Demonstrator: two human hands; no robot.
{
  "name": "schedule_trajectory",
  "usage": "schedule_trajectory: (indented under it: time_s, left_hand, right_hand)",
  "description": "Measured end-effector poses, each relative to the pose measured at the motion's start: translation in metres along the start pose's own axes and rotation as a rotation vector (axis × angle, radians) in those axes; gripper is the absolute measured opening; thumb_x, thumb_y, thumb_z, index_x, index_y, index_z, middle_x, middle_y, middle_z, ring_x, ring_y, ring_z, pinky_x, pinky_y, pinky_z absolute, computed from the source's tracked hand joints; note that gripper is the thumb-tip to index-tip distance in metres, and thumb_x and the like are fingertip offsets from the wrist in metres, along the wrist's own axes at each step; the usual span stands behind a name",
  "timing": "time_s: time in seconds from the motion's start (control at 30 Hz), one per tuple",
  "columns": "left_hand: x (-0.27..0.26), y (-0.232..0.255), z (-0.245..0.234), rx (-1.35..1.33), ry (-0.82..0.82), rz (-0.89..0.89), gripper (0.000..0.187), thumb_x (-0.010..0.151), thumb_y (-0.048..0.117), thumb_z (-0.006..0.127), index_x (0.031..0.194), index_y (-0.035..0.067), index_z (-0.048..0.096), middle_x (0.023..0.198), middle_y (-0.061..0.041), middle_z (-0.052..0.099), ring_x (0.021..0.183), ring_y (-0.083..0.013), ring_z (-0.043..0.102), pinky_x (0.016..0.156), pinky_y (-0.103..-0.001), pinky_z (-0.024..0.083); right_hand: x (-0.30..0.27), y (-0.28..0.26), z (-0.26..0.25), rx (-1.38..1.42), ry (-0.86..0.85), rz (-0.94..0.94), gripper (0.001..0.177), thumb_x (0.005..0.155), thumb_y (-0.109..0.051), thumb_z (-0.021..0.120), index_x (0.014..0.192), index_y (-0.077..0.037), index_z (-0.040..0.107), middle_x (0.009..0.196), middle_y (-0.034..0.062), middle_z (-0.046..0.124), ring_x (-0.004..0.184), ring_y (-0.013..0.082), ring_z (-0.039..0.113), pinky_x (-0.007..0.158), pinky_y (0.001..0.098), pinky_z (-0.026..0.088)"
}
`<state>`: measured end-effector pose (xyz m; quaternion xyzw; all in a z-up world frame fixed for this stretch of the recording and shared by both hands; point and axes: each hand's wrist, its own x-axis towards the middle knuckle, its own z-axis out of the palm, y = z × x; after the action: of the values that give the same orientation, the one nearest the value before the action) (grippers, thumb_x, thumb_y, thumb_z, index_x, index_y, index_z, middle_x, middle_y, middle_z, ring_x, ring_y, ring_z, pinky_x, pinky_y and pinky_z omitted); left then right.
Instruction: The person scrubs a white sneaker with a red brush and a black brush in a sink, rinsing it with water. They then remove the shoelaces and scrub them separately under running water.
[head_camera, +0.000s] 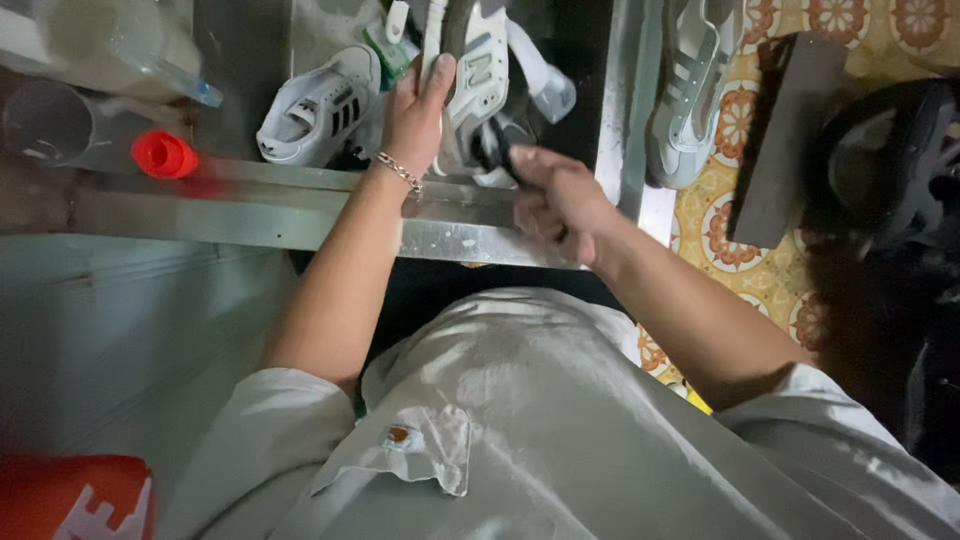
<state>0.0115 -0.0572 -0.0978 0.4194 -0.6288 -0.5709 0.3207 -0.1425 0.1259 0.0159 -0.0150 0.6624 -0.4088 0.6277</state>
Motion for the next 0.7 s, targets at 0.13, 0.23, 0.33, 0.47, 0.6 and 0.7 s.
schedule_trajectory:
  time_s: [0.13, 0.23, 0.33, 0.47, 0.6, 0.7]
  left_hand:
    - [-0.008, 0.007, 0.006, 0.113, -0.105, -0.21, 0.098, 0.098, 0.099, 0.034, 0.135, 0.021, 0.081, 0.105, 0.002, 0.08, 0.1, -0.0201, 0.08, 0.086, -0.038, 0.061]
    - [-0.001, 0.004, -0.008, 0.093, -0.036, -0.007, 0.092, 0.112, 0.09, 0.036, 0.139, 0.015, 0.083, 0.133, -0.015, 0.091, 0.128, -0.0374, 0.086, 0.106, -0.049, 0.06]
    - [-0.003, 0.003, -0.012, 0.047, -0.002, -0.304, 0.111, 0.094, 0.1, 0.037, 0.17, 0.028, 0.074, 0.172, -0.007, 0.082, 0.158, -0.0355, 0.077, 0.121, -0.047, 0.063]
    - [0.007, 0.004, 0.014, -0.055, 0.016, -0.297, 0.083, 0.1, 0.087, 0.059, 0.145, 0.023, 0.087, 0.144, -0.003, 0.093, 0.139, -0.0219, 0.081, 0.116, -0.041, 0.058]
    - [0.002, 0.013, 0.038, 0.163, -0.157, -0.426, 0.086, 0.088, 0.106, 0.032, 0.087, 0.024, 0.057, 0.077, -0.003, 0.055, 0.076, -0.0254, 0.055, 0.077, -0.047, 0.035]
    - [0.014, 0.011, 0.034, 0.035, -0.072, -0.376, 0.081, 0.093, 0.101, 0.043, 0.081, 0.022, 0.051, 0.067, 0.001, 0.04, 0.066, -0.017, 0.041, 0.069, -0.043, 0.028]
  right_hand:
    - [0.057, -0.037, 0.007, 0.271, -0.085, -0.002, 0.033, 0.126, -0.047, 0.068, 0.1, -0.031, 0.055, 0.069, -0.0102, 0.035, 0.049, 0.0054, 0.02, 0.042, 0.0275, 0.012]
    - [0.088, -0.005, 0.022, -0.102, 0.177, -0.565, 0.014, 0.119, -0.016, 0.082, 0.106, -0.02, 0.081, 0.083, -0.0051, 0.071, 0.064, 0.0068, 0.059, 0.055, 0.027, 0.044]
    - [0.039, 0.042, 0.007, -0.623, 0.131, -0.924, 0.044, 0.127, -0.045, 0.064, 0.123, -0.007, 0.085, 0.141, 0.0159, 0.09, 0.134, 0.0262, 0.084, 0.109, 0.0448, 0.065]
    - [0.059, 0.02, -0.017, -0.795, 0.225, -0.835, 0.029, 0.126, -0.031, 0.07, 0.141, -0.011, 0.087, 0.116, 0.0085, 0.093, 0.09, 0.021, 0.081, 0.077, 0.0432, 0.061]
    - [0.083, -0.009, -0.022, -0.745, 0.382, -1.144, 0.027, 0.123, -0.011, 0.066, 0.14, -0.004, 0.085, 0.135, 0.0178, 0.092, 0.119, 0.0351, 0.087, 0.102, 0.0466, 0.066]
    - [0.058, 0.033, -0.019, -0.673, 0.291, -0.981, 0.035, 0.126, -0.02, 0.064, 0.151, -0.002, 0.082, 0.153, 0.0176, 0.088, 0.129, 0.0288, 0.086, 0.104, 0.0437, 0.067]
